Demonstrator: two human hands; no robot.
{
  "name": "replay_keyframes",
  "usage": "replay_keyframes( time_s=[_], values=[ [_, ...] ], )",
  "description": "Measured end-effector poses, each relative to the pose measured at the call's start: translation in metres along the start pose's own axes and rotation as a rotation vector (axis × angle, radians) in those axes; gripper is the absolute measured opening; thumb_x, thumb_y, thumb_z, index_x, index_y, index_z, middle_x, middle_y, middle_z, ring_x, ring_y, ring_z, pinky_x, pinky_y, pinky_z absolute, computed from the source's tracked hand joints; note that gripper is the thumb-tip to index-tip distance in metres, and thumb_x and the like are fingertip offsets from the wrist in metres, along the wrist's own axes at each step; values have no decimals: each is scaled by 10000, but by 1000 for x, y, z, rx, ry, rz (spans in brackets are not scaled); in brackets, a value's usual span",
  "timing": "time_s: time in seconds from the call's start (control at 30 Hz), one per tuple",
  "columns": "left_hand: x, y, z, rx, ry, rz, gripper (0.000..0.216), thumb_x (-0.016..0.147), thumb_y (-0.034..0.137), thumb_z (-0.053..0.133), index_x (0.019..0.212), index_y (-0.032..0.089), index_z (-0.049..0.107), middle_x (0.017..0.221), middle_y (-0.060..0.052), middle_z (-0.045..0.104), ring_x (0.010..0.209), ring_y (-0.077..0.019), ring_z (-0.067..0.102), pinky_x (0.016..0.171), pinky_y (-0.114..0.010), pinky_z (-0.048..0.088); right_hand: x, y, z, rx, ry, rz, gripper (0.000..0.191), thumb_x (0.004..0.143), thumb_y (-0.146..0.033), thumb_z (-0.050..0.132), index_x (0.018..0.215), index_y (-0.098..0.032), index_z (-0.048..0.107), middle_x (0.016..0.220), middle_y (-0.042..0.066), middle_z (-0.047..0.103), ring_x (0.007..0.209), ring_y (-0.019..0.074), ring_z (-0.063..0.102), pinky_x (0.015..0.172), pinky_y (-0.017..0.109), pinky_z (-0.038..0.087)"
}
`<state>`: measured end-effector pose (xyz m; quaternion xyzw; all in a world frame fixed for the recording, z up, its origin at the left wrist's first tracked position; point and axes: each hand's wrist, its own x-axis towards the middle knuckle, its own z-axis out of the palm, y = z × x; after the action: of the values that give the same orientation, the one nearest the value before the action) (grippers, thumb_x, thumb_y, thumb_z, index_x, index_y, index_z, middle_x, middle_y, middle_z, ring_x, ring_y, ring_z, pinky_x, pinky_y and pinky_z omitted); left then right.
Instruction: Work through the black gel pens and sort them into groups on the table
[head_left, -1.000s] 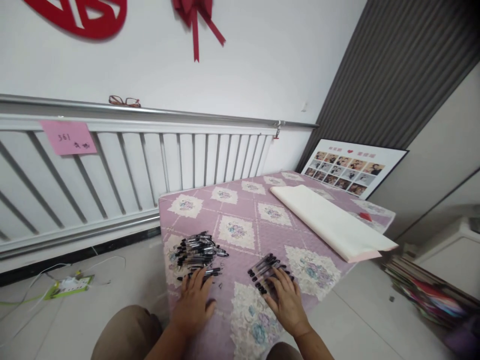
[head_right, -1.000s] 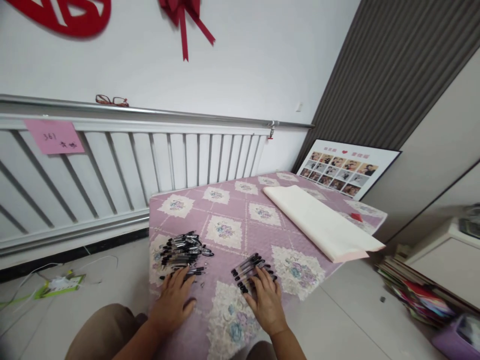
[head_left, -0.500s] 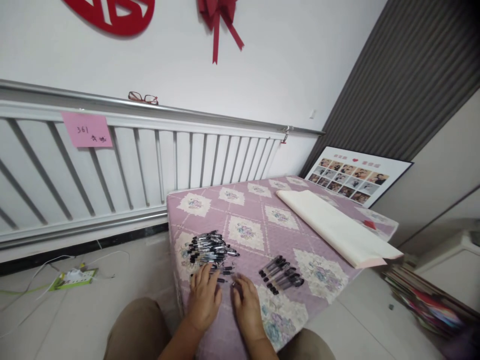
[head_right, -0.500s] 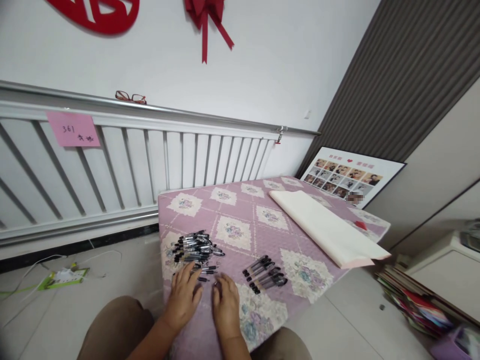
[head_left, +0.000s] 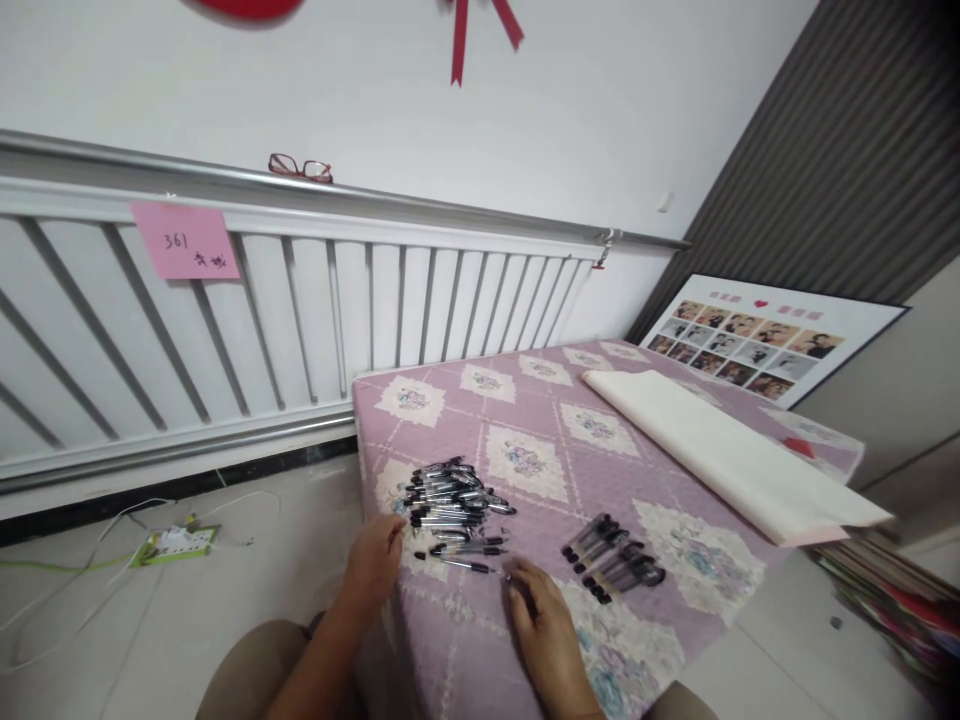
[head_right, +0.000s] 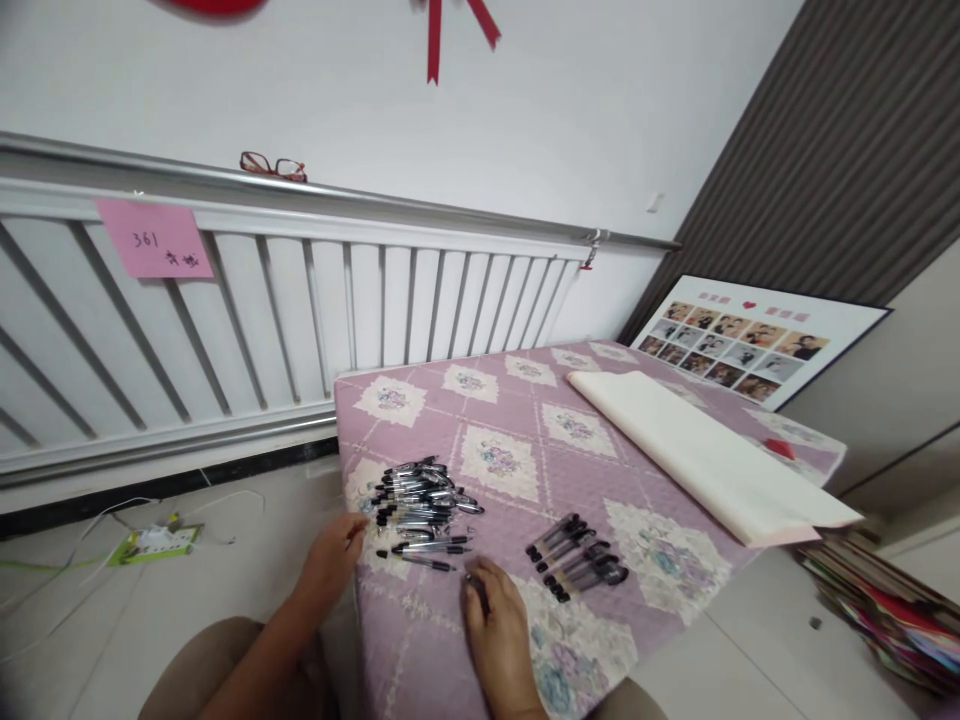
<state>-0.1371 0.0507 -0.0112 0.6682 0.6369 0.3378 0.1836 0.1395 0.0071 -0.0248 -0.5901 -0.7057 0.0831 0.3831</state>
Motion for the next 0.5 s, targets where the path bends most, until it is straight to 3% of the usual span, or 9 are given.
replay_keyframes(
  time_s=[0.03, 0.17, 0.5],
  values=[
    [6, -2, -3, 86, -109, 49, 205, 875, 150, 432, 953, 194, 617, 957, -42, 641, 936, -183, 582, 864, -319, 439, 0, 1, 0, -8, -5, 1, 235, 870, -323, 510, 988, -205, 676, 1104, 118, 681, 1043, 265, 628, 933, 477, 507],
    [23, 0, -5, 139, -246, 153, 120, 846, 162, 528, 853, 215, 636, 902, -14, 633, 891, -173, 574, 819, -279, 405, 0, 1, 0, -41, -20, -3, 230, 869, -332, 517, 971, -211, 683, 1095, 114, 685, 1032, 265, 636, 921, 473, 518],
    [40, 24, 10, 202, -398, 225, 205, 904, 158, 485, 964, 249, 658, 997, -21, 635, 976, -188, 564, 864, -301, 389, 2, -6, -5, -96, -27, 0, 199, 872, -321, 529, 960, -231, 685, 1085, 105, 687, 1021, 259, 642, 897, 459, 535]
  ],
)
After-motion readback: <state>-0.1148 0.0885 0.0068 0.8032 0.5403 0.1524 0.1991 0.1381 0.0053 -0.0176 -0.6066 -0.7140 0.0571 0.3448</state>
